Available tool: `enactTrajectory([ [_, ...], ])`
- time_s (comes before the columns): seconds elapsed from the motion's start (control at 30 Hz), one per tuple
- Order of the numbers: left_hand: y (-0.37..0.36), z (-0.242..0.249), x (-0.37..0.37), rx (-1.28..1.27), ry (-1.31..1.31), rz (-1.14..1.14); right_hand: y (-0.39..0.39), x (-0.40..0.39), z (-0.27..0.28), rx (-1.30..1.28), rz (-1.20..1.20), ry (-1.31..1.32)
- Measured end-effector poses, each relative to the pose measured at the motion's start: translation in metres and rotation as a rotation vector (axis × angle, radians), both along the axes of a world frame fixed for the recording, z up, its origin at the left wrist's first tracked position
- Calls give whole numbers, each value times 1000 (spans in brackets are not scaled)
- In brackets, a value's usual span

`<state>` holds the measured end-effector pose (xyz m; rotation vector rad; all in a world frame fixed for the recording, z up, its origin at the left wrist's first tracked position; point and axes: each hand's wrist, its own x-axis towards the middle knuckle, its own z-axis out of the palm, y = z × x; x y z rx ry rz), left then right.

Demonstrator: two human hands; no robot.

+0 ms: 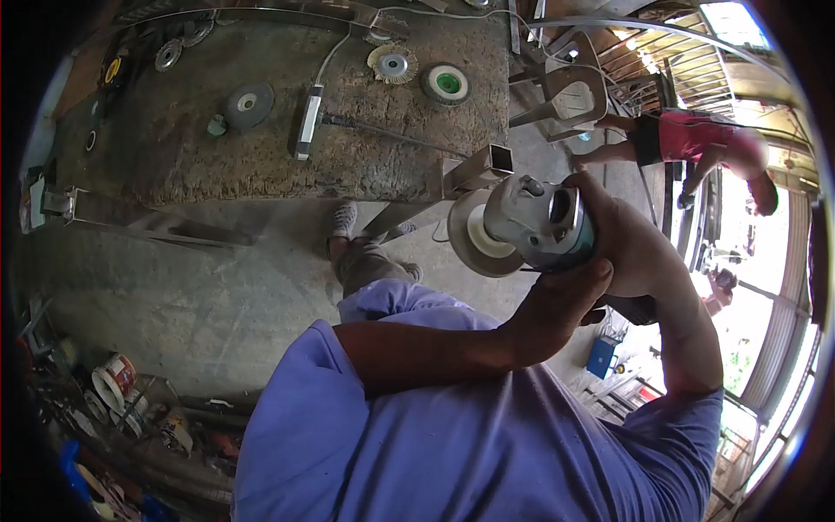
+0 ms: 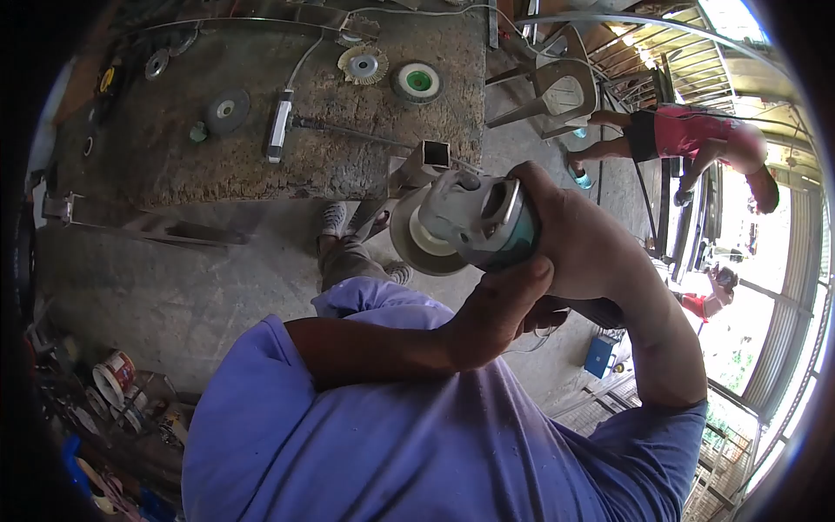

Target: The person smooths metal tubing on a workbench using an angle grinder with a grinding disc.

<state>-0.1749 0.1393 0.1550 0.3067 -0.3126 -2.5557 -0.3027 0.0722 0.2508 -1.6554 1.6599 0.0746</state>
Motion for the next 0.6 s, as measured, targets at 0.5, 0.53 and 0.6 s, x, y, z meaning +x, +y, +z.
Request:
enactTrajectory([
  [0.5, 15, -17, -27, 35, 125, -190, 35, -23, 4, -125, -33, 156],
  [0.53, 20, -19, -27, 5, 109, -189, 40, -21, 4, -121, -35, 152],
  [0.6, 22, -23, -18, -68, 26, -196, 42, -11, 3, -137, -94, 49],
])
